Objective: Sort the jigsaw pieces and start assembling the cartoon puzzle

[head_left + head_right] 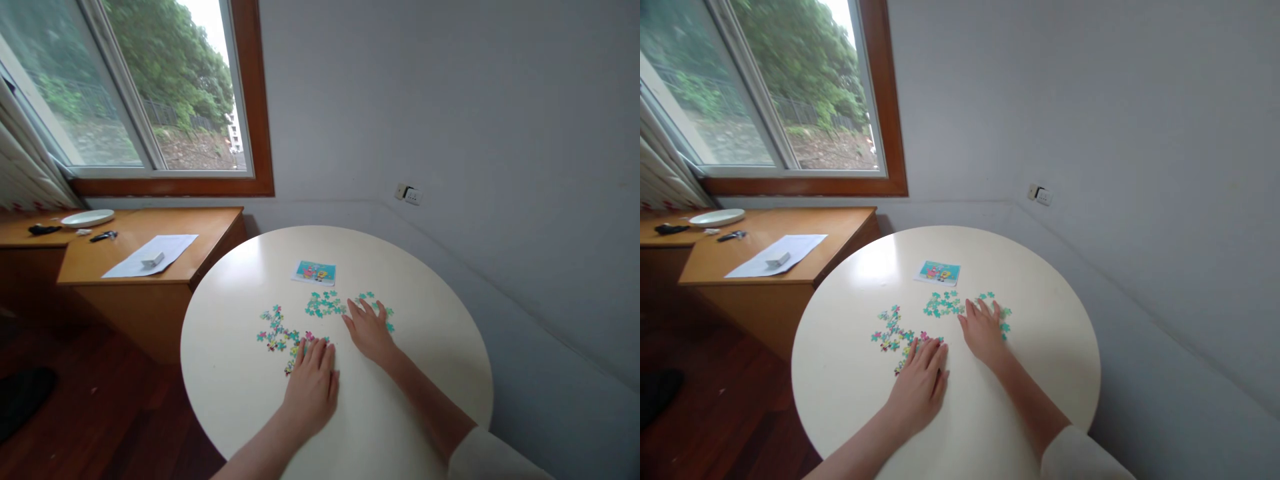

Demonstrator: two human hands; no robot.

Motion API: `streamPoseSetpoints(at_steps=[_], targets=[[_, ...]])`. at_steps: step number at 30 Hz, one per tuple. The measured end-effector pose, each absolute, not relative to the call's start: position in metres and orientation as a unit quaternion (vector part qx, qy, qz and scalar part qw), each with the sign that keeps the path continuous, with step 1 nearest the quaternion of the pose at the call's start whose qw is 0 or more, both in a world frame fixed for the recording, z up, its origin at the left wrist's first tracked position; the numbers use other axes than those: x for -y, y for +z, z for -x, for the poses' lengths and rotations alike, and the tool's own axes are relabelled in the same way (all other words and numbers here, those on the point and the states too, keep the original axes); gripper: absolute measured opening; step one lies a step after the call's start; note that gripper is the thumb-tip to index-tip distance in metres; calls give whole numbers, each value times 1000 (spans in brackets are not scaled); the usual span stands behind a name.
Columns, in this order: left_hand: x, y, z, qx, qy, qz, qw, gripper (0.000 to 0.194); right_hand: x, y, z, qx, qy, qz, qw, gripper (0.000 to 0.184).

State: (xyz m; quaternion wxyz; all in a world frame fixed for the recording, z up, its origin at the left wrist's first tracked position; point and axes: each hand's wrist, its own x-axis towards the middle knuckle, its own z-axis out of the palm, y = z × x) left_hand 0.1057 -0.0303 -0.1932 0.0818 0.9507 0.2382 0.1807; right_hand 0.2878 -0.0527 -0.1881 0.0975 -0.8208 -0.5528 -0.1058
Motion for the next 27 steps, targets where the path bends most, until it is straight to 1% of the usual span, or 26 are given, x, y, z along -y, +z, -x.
streamPoseSetpoints(at_steps=[7,15,18,21,23,27], targets=[[30,-195,-106,-233,181,-953,75,47,91,-186,-257,588,-112,787,149,39],[27,-201,-106,-201,200,-956,71,49,105,-176,-219,646,32,732,215,43],[27,-200,-107,-198,201,-956,80,49,96,-163,-221,653,90,714,237,44],[28,-199,-107,-212,200,-953,88,46,77,-153,-238,617,121,730,267,41],[28,-199,-107,-223,197,-951,86,43,61,-151,-253,607,99,744,259,41],[29,-197,-106,-230,177,-953,87,42,33,-156,-265,589,46,789,167,41]])
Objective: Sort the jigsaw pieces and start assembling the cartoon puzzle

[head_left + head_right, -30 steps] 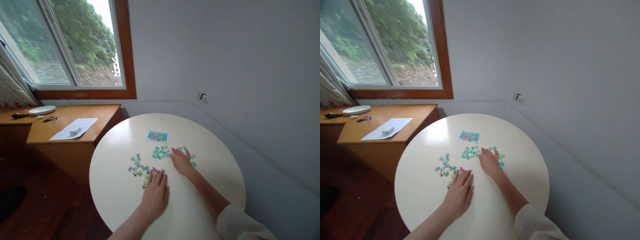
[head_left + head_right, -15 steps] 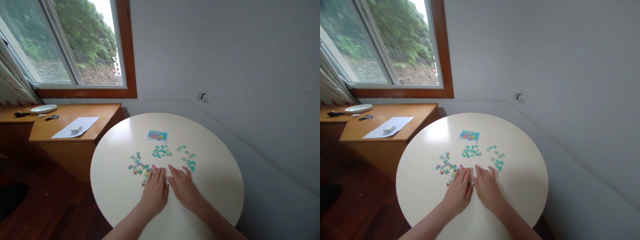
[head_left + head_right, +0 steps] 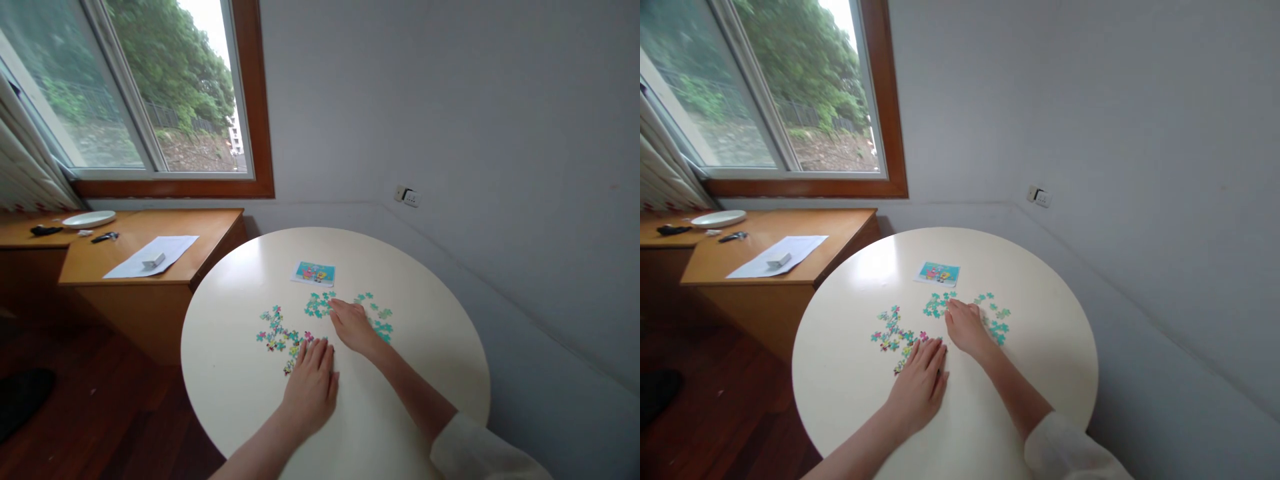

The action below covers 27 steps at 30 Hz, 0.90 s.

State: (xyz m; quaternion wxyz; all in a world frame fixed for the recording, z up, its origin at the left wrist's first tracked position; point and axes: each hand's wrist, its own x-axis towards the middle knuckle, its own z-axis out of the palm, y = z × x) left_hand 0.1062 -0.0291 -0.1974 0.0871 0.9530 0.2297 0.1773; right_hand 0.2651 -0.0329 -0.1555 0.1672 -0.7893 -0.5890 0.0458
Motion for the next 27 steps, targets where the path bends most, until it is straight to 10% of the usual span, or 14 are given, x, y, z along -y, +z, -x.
streamPoseSetpoints(at_steps=[27], targets=[[28,-202,-107,-218,196,-954,65,41,6,-196,-297,609,-22,789,72,45]])
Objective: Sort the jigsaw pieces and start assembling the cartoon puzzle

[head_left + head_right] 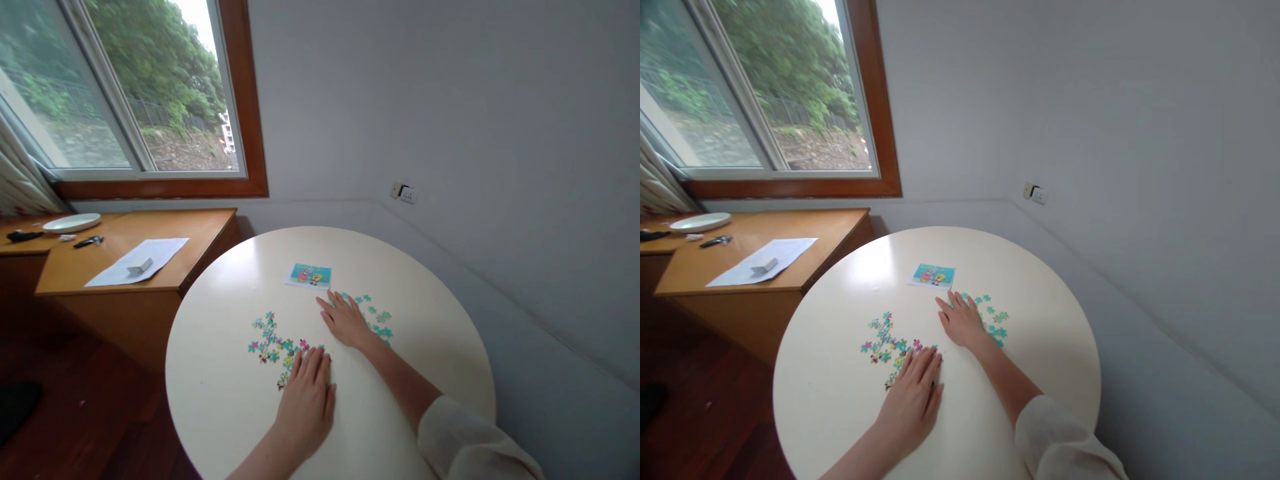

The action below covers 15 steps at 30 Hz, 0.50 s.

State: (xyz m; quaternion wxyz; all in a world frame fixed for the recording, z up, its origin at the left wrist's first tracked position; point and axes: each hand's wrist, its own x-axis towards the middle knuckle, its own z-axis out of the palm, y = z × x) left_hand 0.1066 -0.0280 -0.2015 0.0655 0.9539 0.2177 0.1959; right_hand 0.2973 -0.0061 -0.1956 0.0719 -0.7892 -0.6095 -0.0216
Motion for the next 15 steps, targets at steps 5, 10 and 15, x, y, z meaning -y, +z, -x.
streamPoseSetpoints(at_steps=[5,10,15], targets=[[27,-200,-106,-207,193,-957,56,41,16,-199,-327,580,-31,812,59,45],[27,-202,-106,-203,202,-956,59,40,18,-198,-350,549,-21,834,40,45],[26,-201,-106,-204,231,-948,79,34,14,-195,-360,539,-6,842,32,45]])
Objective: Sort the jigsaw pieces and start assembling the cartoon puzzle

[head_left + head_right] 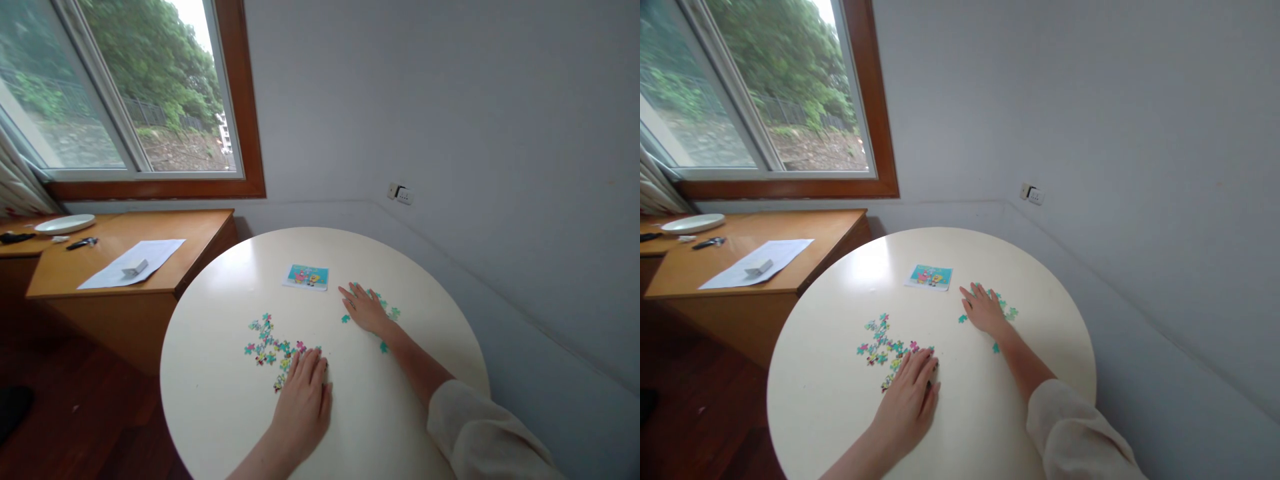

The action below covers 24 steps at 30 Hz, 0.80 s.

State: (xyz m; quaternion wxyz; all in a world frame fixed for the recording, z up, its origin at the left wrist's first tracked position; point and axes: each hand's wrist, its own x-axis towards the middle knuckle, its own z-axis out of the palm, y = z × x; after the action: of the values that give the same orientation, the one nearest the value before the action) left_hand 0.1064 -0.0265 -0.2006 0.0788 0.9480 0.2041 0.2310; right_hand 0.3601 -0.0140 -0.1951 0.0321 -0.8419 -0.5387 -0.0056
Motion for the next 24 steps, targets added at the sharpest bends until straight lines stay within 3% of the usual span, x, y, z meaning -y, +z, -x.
streamPoseSetpoints(at_steps=[7,15,24], targets=[[26,-190,-105,-171,269,-942,106,30,39,-184,-350,571,-28,820,28,49],[26,-190,-105,-162,293,-935,122,31,112,-217,-345,570,-120,811,51,58],[26,-190,-104,-167,297,-932,119,29,70,-206,-326,554,-64,828,55,61]])
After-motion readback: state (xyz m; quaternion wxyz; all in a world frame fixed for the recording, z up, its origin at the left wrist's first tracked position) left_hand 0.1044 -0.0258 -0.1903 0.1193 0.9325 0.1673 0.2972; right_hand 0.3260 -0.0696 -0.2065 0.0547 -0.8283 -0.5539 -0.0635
